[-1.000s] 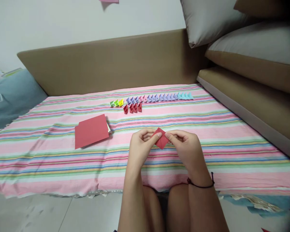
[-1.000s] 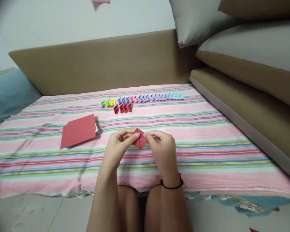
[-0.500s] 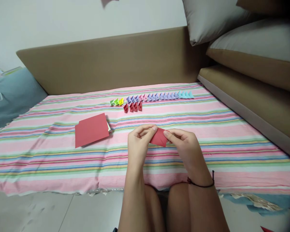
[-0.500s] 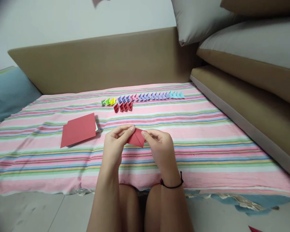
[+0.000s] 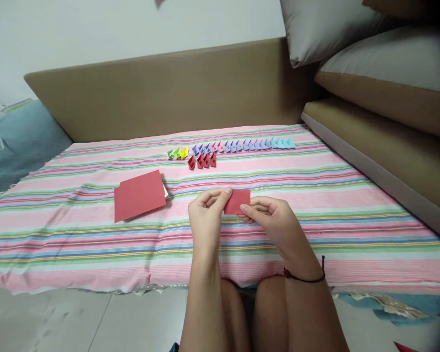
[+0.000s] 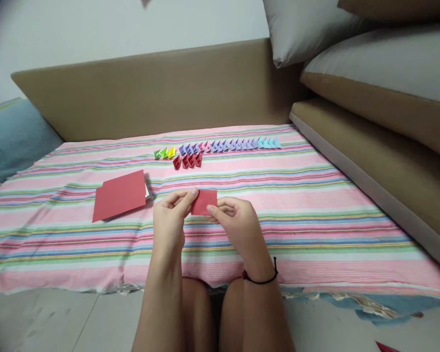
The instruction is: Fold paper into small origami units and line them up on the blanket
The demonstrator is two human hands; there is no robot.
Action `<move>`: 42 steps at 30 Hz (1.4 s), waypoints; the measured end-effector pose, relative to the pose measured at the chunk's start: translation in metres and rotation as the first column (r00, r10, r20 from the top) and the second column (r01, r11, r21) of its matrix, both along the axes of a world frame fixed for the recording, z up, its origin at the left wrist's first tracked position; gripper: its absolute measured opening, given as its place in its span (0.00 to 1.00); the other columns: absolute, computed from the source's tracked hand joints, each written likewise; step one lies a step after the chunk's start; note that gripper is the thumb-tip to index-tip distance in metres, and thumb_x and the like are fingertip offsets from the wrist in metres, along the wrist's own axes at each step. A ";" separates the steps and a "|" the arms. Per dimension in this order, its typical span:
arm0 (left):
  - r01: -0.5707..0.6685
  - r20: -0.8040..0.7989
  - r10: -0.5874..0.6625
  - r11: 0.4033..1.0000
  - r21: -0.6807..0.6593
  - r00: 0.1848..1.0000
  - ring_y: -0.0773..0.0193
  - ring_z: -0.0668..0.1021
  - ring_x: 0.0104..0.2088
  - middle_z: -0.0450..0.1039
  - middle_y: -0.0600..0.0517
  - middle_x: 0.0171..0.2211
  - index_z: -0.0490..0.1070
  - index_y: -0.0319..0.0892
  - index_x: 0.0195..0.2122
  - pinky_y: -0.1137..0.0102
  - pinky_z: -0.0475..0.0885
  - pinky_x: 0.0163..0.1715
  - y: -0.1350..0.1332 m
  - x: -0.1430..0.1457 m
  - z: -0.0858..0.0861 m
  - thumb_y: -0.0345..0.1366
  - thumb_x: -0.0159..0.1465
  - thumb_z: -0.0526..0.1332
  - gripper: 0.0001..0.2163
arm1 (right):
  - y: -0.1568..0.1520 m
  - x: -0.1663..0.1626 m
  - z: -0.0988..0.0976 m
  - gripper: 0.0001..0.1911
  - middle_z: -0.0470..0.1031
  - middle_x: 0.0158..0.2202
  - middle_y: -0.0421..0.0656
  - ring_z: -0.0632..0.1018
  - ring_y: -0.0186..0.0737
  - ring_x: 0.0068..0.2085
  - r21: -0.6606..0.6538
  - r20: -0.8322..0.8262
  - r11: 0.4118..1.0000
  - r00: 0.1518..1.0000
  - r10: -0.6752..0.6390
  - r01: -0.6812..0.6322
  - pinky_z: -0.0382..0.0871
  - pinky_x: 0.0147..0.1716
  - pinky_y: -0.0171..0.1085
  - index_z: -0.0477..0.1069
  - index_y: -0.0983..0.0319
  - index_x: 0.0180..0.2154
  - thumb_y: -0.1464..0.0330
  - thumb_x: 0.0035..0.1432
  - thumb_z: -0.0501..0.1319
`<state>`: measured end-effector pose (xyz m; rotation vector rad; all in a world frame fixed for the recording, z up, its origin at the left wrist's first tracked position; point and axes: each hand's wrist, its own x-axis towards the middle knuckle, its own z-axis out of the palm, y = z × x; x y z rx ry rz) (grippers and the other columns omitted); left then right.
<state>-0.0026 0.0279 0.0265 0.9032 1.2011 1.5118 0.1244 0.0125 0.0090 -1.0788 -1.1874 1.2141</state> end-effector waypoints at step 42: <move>0.245 -0.237 -0.226 0.968 0.054 0.945 0.69 0.74 0.21 0.75 0.51 0.20 0.75 0.37 0.21 0.75 0.68 0.22 -0.003 -0.010 -0.003 0.35 0.47 0.70 0.07 | -0.006 0.019 0.001 0.05 0.77 0.26 0.40 0.76 0.36 0.30 -0.005 0.175 0.995 0.979 0.101 -0.101 0.69 0.30 0.33 0.76 0.61 0.28 0.66 0.52 0.64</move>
